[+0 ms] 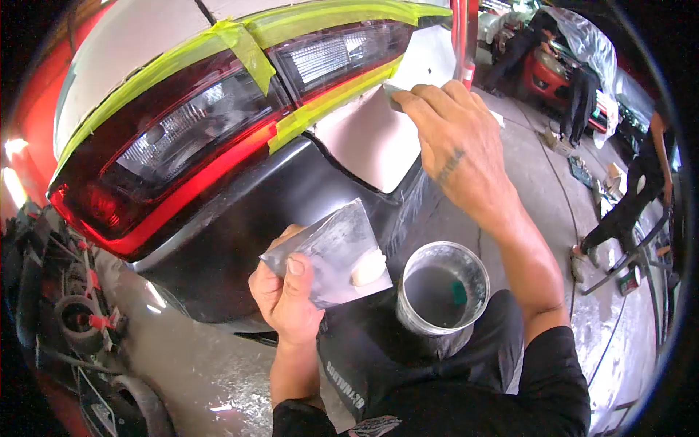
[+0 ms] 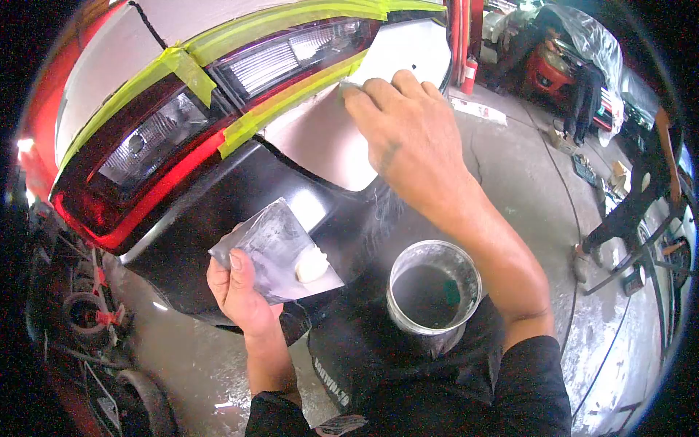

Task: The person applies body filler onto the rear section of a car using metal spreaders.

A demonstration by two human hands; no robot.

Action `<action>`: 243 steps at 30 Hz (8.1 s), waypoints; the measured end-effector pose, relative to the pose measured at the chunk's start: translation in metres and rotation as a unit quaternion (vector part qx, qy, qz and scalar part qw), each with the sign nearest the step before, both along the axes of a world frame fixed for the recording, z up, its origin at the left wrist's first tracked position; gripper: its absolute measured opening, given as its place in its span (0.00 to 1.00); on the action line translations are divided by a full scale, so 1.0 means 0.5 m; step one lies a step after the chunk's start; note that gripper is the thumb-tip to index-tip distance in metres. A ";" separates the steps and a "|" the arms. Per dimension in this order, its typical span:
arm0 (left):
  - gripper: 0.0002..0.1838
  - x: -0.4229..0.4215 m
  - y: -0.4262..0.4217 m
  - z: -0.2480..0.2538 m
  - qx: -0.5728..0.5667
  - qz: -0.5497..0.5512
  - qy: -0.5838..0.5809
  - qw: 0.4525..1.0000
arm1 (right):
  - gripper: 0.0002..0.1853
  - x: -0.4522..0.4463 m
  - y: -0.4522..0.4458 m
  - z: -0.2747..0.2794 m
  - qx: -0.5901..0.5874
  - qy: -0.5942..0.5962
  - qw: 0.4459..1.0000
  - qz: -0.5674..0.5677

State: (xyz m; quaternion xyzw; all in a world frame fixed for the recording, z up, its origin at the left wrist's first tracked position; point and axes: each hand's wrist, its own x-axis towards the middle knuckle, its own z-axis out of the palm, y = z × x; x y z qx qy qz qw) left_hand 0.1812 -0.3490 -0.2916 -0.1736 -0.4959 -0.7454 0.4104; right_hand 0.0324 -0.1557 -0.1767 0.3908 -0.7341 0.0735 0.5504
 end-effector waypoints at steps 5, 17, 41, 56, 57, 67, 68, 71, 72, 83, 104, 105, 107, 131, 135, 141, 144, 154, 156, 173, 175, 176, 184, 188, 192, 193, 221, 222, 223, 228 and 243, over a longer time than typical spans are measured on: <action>0.21 0.004 0.001 0.006 -0.006 -0.021 0.000 1.000 | 0.19 0.016 -0.009 0.011 0.015 0.004 1.000 -0.022; 0.22 0.001 0.000 0.012 -0.018 -0.054 0.019 0.998 | 0.19 0.054 -0.028 0.021 0.042 0.007 0.999 -0.021; 0.20 0.015 -0.013 0.001 0.074 -0.138 -0.004 0.988 | 0.21 0.104 -0.052 0.021 0.061 -0.013 0.997 -0.036; 0.18 0.018 -0.014 0.008 0.074 -0.176 0.011 0.982 | 0.20 0.114 -0.054 0.028 0.082 -0.004 0.996 -0.046; 0.18 0.020 -0.013 0.011 0.077 -0.180 0.010 0.981 | 0.20 0.116 -0.054 0.028 0.083 -0.006 0.996 -0.040; 0.19 0.031 -0.018 0.014 0.089 -0.198 -0.008 0.976 | 0.20 0.126 -0.073 0.021 0.072 -0.010 0.997 -0.032; 0.19 0.032 -0.018 0.015 0.090 -0.199 -0.009 0.976 | 0.19 0.131 -0.073 0.022 0.075 -0.012 0.997 -0.032; 0.20 0.032 -0.017 0.015 0.092 -0.194 -0.006 0.977 | 0.19 0.145 -0.077 0.023 0.080 -0.014 0.996 -0.031; 0.20 0.031 -0.017 0.014 0.091 -0.193 -0.004 0.977 | 0.19 0.147 -0.079 0.023 0.080 -0.011 0.996 -0.031; 0.22 0.032 -0.024 0.012 0.049 -0.181 0.005 0.982 | 0.17 0.172 -0.092 0.023 0.089 -0.001 0.996 -0.024; 0.19 0.029 -0.001 0.009 0.161 -0.068 -0.012 0.984 | 0.20 0.203 0.023 -0.040 -0.024 -0.064 0.967 0.246; 0.18 0.027 0.007 0.015 0.164 -0.071 -0.016 0.984 | 0.20 0.218 0.027 -0.054 -0.034 -0.079 0.958 0.273; 0.18 0.024 0.019 0.025 0.170 -0.080 -0.029 0.982 | 0.20 0.222 0.031 -0.071 -0.030 -0.086 0.951 0.296; 0.19 0.019 0.004 0.028 0.125 0.116 -0.022 0.985 | 0.23 0.071 -0.016 0.007 0.099 0.091 0.983 0.126; 0.19 0.017 0.008 0.033 0.129 0.112 -0.010 0.985 | 0.23 0.068 -0.028 0.006 0.095 0.098 0.981 0.136; 0.20 0.017 0.000 0.027 0.123 0.089 0.000 0.988 | 0.23 0.072 -0.036 0.009 0.105 0.087 0.983 0.125; 0.20 0.021 -0.003 0.028 0.113 0.078 -0.003 0.990 | 0.21 0.067 -0.036 0.009 0.111 0.108 0.981 0.120; 0.21 0.023 -0.005 0.024 0.114 0.089 -0.008 0.989 | 0.20 0.050 -0.026 0.000 0.107 0.090 0.982 0.127; 0.21 0.026 -0.003 0.025 0.123 0.089 -0.012 0.988 | 0.20 0.048 -0.024 -0.001 0.105 0.088 0.982 0.127; 0.24 0.023 -0.007 0.020 0.117 0.101 -0.017 0.988 | 0.20 0.010 -0.006 0.002 0.093 0.071 0.984 0.134; 0.24 0.021 -0.006 0.020 0.123 0.109 -0.015 0.986 | 0.20 0.005 -0.006 0.001 0.090 0.071 0.984 0.138; 0.24 0.020 -0.005 0.018 0.130 0.116 -0.013 0.985 | 0.20 0.003 -0.005 -0.001 0.089 0.071 0.984 0.139; 0.24 0.013 -0.005 0.017 0.134 0.126 -0.019 0.983 | 0.19 -0.030 0.012 -0.006 0.087 0.068 0.986 0.126; 0.23 0.013 -0.002 0.018 0.129 0.147 -0.024 0.980 | 0.19 -0.039 0.015 -0.005 0.085 0.077 0.985 0.129; 0.22 0.013 -0.001 0.022 0.114 0.137 -0.013 0.984 | 0.19 -0.047 0.017 -0.005 0.080 0.081 0.984 0.138; 0.22 0.013 -0.002 0.023 0.113 0.132 -0.015 0.985 | 0.19 -0.049 0.018 -0.005 0.078 0.079 0.985 0.135; 0.27 0.012 -0.004 0.013 0.110 0.191 -0.038 0.975 | 0.19 -0.118 0.062 -0.003 0.040 0.044 0.991 0.120; 0.27 0.013 -0.005 0.012 0.110 0.188 -0.038 0.975 | 0.20 -0.123 0.065 -0.004 0.039 0.048 0.991 0.119; 0.26 0.013 -0.005 0.012 0.109 0.193 -0.036 0.974 | 0.20 -0.126 0.066 -0.004 0.039 0.052 0.991 0.118; 0.22 0.013 0.005 0.019 0.108 0.211 -0.040 0.971 | 0.19 -0.131 0.070 -0.006 0.030 0.050 0.991 0.122; 0.21 0.021 -0.007 0.009 0.077 0.173 -0.041 0.981 | 0.18 -0.166 0.126 -0.010 -0.029 0.052 0.996 0.070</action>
